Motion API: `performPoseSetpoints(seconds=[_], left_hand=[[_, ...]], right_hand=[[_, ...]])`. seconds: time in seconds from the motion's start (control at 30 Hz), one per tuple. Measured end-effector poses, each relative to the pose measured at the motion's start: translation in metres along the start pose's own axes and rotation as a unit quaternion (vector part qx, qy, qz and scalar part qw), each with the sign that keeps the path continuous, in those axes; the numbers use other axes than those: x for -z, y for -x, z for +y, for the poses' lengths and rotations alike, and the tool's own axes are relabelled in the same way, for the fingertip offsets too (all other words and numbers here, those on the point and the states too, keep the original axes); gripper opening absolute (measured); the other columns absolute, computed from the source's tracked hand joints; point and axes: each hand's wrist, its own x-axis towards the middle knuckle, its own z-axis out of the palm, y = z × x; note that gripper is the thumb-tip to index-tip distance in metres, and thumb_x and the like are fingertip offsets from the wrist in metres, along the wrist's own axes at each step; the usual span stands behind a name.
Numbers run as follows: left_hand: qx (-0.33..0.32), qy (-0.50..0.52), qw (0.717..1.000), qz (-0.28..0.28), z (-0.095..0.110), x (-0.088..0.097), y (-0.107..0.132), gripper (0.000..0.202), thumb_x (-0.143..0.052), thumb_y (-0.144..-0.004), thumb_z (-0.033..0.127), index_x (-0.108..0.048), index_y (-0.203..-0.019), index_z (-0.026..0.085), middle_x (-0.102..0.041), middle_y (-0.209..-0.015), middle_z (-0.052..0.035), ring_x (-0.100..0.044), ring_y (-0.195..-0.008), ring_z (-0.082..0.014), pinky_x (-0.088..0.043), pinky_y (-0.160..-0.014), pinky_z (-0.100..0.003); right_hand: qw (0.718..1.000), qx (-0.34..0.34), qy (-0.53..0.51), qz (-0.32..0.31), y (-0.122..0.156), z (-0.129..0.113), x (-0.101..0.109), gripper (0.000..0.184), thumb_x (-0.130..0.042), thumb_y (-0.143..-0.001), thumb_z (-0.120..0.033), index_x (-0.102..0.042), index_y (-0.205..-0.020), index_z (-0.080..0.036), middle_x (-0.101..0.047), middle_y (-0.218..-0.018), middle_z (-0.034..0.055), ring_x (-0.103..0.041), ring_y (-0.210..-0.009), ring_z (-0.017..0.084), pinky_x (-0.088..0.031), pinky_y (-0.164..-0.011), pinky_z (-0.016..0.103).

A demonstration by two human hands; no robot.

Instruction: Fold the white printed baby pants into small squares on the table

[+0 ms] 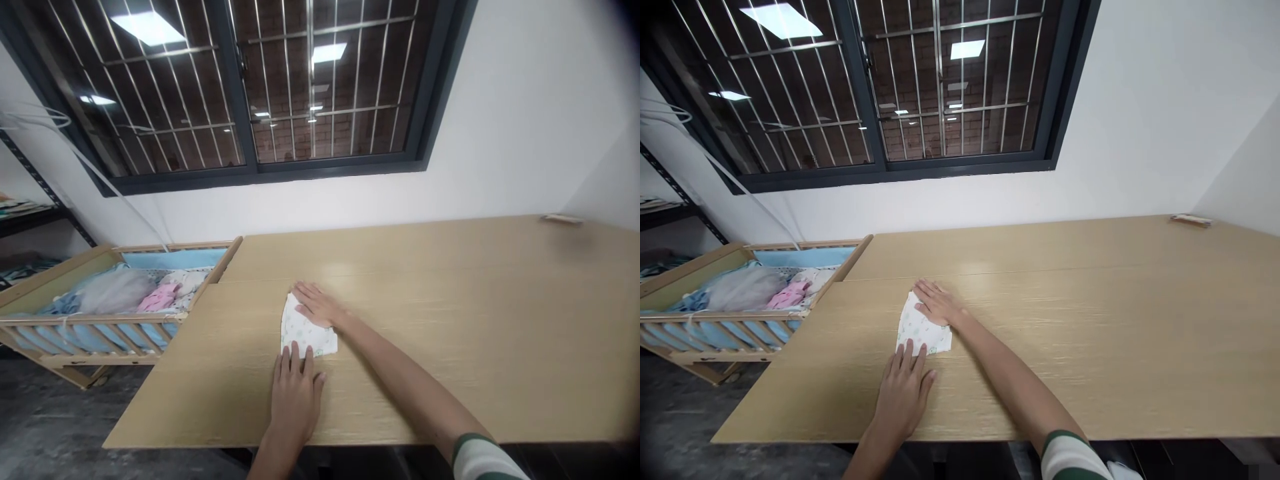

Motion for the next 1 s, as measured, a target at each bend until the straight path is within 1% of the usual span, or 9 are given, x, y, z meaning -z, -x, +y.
performPoseSetpoints(seconds=[0.13,0.2,0.27,0.4,0.5,0.57,0.67,0.8,1.0], left_hand=[[-0.03,0.025,0.998,-0.041,-0.025,0.003,-0.011,0.042,-0.043,-0.099,0.019,-0.059,-0.138,0.016,-0.059,-0.144,-0.0152,-0.056,-0.132,-0.0311,-0.047,-0.108,-0.048],[-0.046,0.064,0.994,-0.069,-0.041,0.006,-0.018,0.04,-0.041,-0.098,0.013,-0.063,-0.131,0.018,-0.064,-0.138,-0.0119,-0.06,-0.126,-0.0263,-0.047,-0.108,-0.043],[-0.059,0.105,0.988,-0.094,-0.056,0.011,-0.026,0.036,-0.042,-0.098,0.013,-0.067,-0.122,0.021,-0.068,-0.132,-0.0088,-0.062,-0.122,-0.0232,-0.047,-0.108,-0.04],[-0.053,0.156,0.979,-0.119,-0.071,0.02,-0.044,0.03,-0.039,-0.1,0.018,-0.069,-0.106,0.021,-0.073,-0.116,-0.0095,-0.065,-0.111,-0.0243,-0.049,-0.1,-0.04],[-0.033,0.2,0.973,-0.113,-0.075,0.026,-0.058,0.031,-0.035,-0.102,0.025,-0.066,-0.101,0.02,-0.073,-0.103,-0.0098,-0.066,-0.101,-0.0253,-0.049,-0.094,-0.039],[-0.03,0.229,0.966,-0.113,-0.079,0.03,-0.065,0.03,-0.037,-0.102,0.031,-0.065,-0.101,0.021,-0.073,-0.103,-0.0089,-0.066,-0.101,-0.025,-0.049,-0.094,-0.038],[-0.009,0.28,0.951,-0.129,-0.089,0.035,-0.071,0.024,-0.056,-0.092,0.039,-0.066,-0.107,0.023,-0.073,-0.112,-0.0071,-0.065,-0.107,-0.026,-0.049,-0.094,-0.034],[0.006,0.341,0.929,-0.144,-0.103,0.038,-0.088,0.027,-0.059,-0.087,0.039,-0.069,-0.105,0.02,-0.074,-0.105,-0.0049,-0.067,-0.098,-0.0245,-0.05,-0.085,-0.031],[0.064,0.338,0.931,-0.118,-0.118,0.02,-0.151,0.026,-0.062,-0.085,0.034,-0.065,-0.102,0.015,-0.072,-0.08,-0.0023,-0.067,-0.072,-0.0193,-0.047,-0.064,-0.026]], right_hand=[[0.996,-0.044,-0.009,0.077,0.018,-0.013,0.013,0.042,-0.045,-0.1,-0.029,-0.056,-0.139,-0.019,-0.056,-0.142,0.0161,-0.048,-0.131,0.028,-0.035,-0.11,0.046],[0.994,-0.071,-0.08,0.031,0.027,-0.017,0.023,0.029,-0.05,-0.097,-0.028,-0.066,-0.119,-0.018,-0.069,-0.111,0.0117,-0.062,-0.101,0.024,-0.046,-0.092,0.037],[0.984,-0.084,-0.147,-0.056,0.036,-0.02,0.033,0.024,-0.058,-0.093,-0.037,-0.069,-0.103,-0.018,-0.069,-0.089,0.0055,-0.062,-0.079,0.02,-0.047,-0.074,0.03],[0.979,-0.077,-0.114,-0.153,0.051,-0.032,0.046,0.06,-0.085,-0.059,-0.058,-0.069,-0.102,-0.02,-0.066,-0.1,0.0066,-0.062,-0.086,0.024,-0.047,-0.069,0.03],[0.983,-0.073,-0.062,-0.156,0.058,-0.041,0.047,0.061,-0.091,-0.048,-0.038,-0.07,-0.102,-0.021,-0.065,-0.107,0.0091,-0.063,-0.095,0.029,-0.048,-0.072,0.032],[0.984,-0.088,-0.06,-0.142,0.059,-0.042,0.047,0.04,-0.08,-0.061,-0.021,-0.071,-0.099,-0.021,-0.067,-0.104,0.0091,-0.064,-0.09,0.027,-0.047,-0.069,0.03],[0.98,-0.134,-0.11,-0.102,0.058,-0.035,0.049,0.032,-0.06,-0.076,-0.011,-0.069,-0.105,-0.02,-0.071,-0.093,0.0072,-0.064,-0.076,0.021,-0.044,-0.064,0.028],[0.965,-0.156,-0.211,-0.023,0.052,-0.016,0.048,0.026,-0.061,-0.084,-0.019,-0.067,-0.109,-0.02,-0.072,-0.092,0.0053,-0.064,-0.077,0.02,-0.045,-0.066,0.026],[0.915,-0.242,-0.282,0.154,0.034,0.007,0.016,0.033,-0.063,-0.085,-0.029,-0.053,-0.115,-0.02,-0.068,-0.095,0.0032,-0.063,-0.08,0.018,-0.048,-0.069,0.027]])
